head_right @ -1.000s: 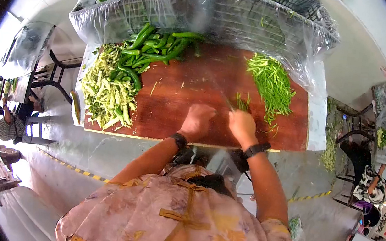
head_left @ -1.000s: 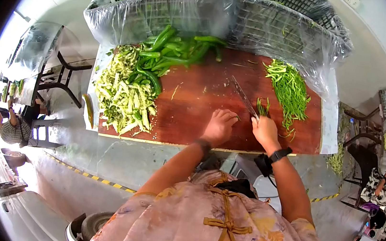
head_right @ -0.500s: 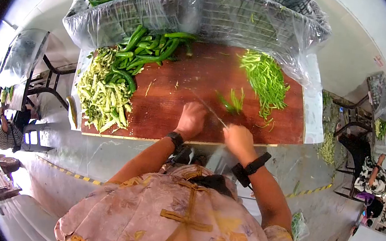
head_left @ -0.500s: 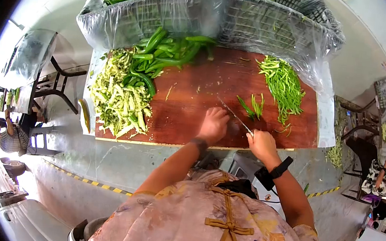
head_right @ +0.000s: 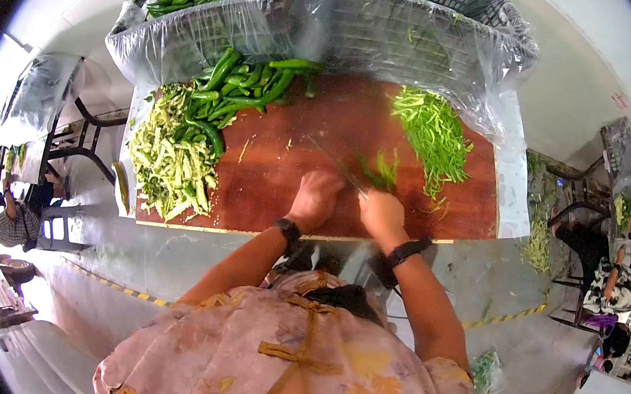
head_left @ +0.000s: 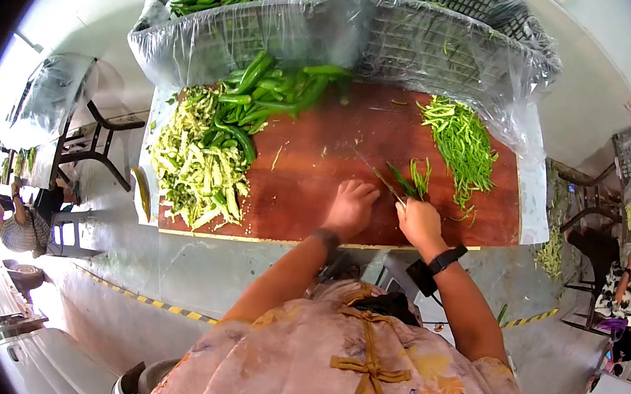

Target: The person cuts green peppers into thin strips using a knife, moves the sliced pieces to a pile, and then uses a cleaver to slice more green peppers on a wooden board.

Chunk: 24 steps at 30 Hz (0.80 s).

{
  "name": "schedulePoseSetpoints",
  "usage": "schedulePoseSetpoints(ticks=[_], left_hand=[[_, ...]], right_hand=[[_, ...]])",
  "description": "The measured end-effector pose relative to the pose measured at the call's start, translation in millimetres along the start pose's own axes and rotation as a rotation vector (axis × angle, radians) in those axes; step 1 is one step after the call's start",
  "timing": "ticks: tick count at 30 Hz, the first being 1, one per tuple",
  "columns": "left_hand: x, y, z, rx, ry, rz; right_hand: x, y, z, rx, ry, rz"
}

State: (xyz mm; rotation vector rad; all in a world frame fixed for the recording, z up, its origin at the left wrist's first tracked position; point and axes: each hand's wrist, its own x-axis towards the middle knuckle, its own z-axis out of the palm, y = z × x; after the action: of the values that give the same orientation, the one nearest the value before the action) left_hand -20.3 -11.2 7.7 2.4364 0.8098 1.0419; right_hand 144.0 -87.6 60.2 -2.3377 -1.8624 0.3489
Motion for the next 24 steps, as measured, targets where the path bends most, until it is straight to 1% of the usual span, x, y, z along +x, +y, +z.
schedulePoseSetpoints(ticks=[1,2,3,4,6,7,8,9,10,11,13,15,16,18,19,21,23,24], left_hand=[[-2,-4,4,-0.001,0.003,0.009],[-4,-9,7,-0.068,0.030,0.013],[-8,-13,7,-0.134,0.056,0.015],[-7,-12,0,-0.134,0.056,0.021],[-11,-7,-18,-0.058,-0.048,-0.093],[-15,-8,-24,-0.060,-0.052,-0.083],[-18,-10,-30,-0.040,-0.011,-0.078],[-20,-13,-37,-0.020,0.030,-0.073],[-23,-15,-43,-0.018,0.029,-0.064],[-26,-17,-50,-0.006,0.042,-0.068],[-32,-19,-55,0.009,0.054,-0.069],[-38,-22,-52,0.082,0.031,-0.131],[-40,-23,-48,0.098,0.005,-0.160],[-42,-26,-44,0.132,-0.008,-0.149],[-41,-26,-44,0.165,-0.023,-0.139],[-39,-23,-47,0.140,-0.009,-0.145],[-38,-21,-48,0.116,0.002,-0.153],[-38,-21,-46,0.119,-0.006,-0.162]], right_hand=[[-9,7,-1,0.019,0.039,-0.006],[-18,12,-1,0.039,0.074,-0.015],[-29,16,-4,0.038,0.078,-0.015],[-41,19,-9,0.062,0.065,0.010],[-65,18,-15,0.088,0.057,0.051],[-75,17,-16,0.108,0.101,0.007],[-82,16,-17,0.128,0.147,-0.039],[-87,16,-15,0.131,0.157,-0.035],[-92,15,-13,0.104,0.131,-0.078],[-95,14,-11,0.076,0.103,-0.121],[-89,18,1,0.037,0.129,-0.131],[-75,26,6,0.075,0.219,-0.134],[-65,31,10,0.075,0.221,-0.135],[-39,47,14,0.037,0.305,-0.039],[-26,53,10,0.042,0.309,0.016],[-5,66,3,0.069,0.358,0.064],[12,74,-14,-0.027,0.246,0.204],[21,81,-19,-0.026,0.267,0.230]])
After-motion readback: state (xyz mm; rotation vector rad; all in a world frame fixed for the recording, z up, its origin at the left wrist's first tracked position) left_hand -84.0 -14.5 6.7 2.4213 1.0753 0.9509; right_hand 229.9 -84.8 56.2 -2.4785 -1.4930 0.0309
